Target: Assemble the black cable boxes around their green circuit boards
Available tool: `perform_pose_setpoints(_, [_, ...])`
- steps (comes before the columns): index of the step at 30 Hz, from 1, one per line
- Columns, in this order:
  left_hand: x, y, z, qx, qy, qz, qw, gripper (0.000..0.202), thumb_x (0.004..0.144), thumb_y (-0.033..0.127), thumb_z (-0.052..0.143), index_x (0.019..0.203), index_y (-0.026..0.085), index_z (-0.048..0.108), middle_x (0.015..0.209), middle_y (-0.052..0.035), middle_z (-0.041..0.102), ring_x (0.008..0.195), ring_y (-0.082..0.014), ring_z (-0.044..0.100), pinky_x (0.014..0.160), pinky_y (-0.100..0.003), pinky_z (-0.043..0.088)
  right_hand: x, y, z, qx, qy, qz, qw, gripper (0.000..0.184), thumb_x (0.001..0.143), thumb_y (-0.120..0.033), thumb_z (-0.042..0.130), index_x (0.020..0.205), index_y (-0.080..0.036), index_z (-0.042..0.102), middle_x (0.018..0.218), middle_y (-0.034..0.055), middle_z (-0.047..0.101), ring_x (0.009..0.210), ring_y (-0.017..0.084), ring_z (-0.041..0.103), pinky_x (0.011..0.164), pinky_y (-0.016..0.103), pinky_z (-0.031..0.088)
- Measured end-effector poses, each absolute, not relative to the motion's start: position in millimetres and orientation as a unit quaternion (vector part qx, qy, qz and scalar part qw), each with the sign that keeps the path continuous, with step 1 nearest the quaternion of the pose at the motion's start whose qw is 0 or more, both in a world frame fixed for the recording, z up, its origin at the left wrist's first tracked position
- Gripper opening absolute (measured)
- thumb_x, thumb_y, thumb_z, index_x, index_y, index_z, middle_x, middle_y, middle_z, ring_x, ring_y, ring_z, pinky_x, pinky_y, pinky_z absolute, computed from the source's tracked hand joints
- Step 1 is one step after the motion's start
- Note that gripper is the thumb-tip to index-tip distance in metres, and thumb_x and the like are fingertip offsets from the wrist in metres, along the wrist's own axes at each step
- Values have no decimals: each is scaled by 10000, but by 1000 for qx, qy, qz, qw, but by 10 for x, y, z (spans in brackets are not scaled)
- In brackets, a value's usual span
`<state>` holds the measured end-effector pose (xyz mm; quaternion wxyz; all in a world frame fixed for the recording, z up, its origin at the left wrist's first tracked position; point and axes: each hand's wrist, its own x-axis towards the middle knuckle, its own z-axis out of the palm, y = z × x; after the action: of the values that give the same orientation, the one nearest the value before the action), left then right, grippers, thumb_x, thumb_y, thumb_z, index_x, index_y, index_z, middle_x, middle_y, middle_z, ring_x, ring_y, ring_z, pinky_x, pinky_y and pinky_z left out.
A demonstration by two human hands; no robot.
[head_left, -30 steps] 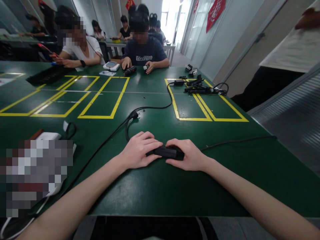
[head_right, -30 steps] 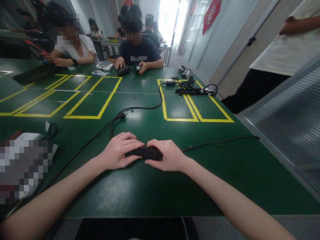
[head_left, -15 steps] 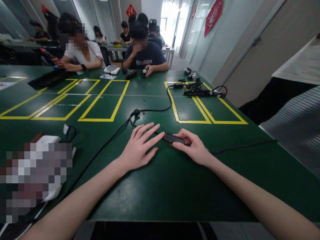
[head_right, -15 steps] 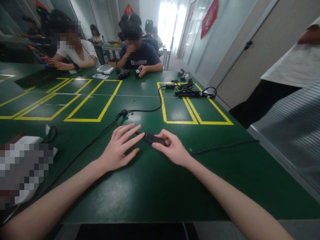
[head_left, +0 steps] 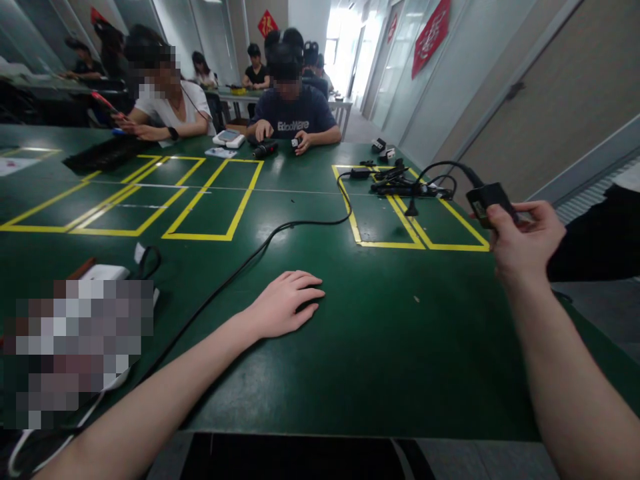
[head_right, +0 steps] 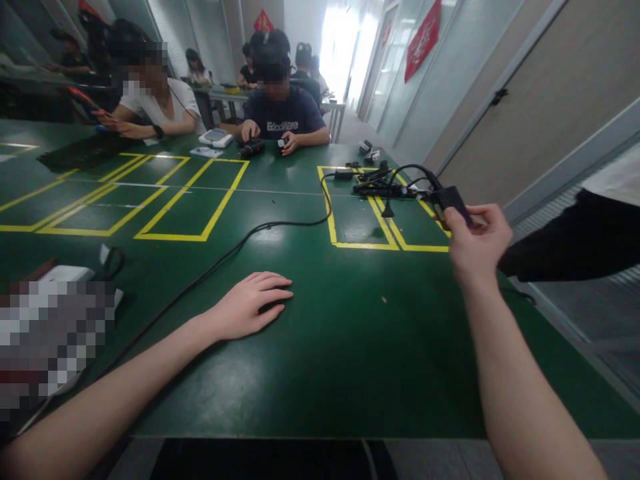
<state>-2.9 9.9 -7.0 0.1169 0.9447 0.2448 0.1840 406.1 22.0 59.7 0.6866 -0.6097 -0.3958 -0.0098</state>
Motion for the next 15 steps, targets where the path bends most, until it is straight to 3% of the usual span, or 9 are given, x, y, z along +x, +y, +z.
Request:
perform_pose_setpoints(3, [-31, 97, -62, 943, 254, 180, 121, 261, 1028, 257, 585, 1238, 212, 734, 1375, -87, 706, 1298, -261, 630, 1117, -462, 506, 4323, 189, 405, -704, -413, -71, 574, 248, 615, -312, 745, 711, -225, 533, 753, 42, 672, 596, 156, 585, 551, 261, 411])
perform_pose_setpoints(9, [-34, 92, -42, 944, 251, 176, 124, 266, 1028, 253, 585, 1243, 195, 731, 1382, -96, 701, 1301, -267, 625, 1113, -468, 505, 4622, 123, -38, -820, -451, -90, 341, 241, 726, -434, 714, 849, -238, 644, 961, 118, 783, 831, 314, 715, 722, 395, 520])
perform_pose_setpoints(15, [-48, 103, -48, 943, 253, 177, 125, 264, 1025, 252, 587, 1238, 200, 734, 1378, -99, 702, 1293, -273, 628, 1113, -482, 505, 4693, 180, -150, -822, -489, -97, 275, 343, 767, -495, 700, 978, -224, 694, 1038, 135, 795, 913, 340, 735, 712, 391, 546])
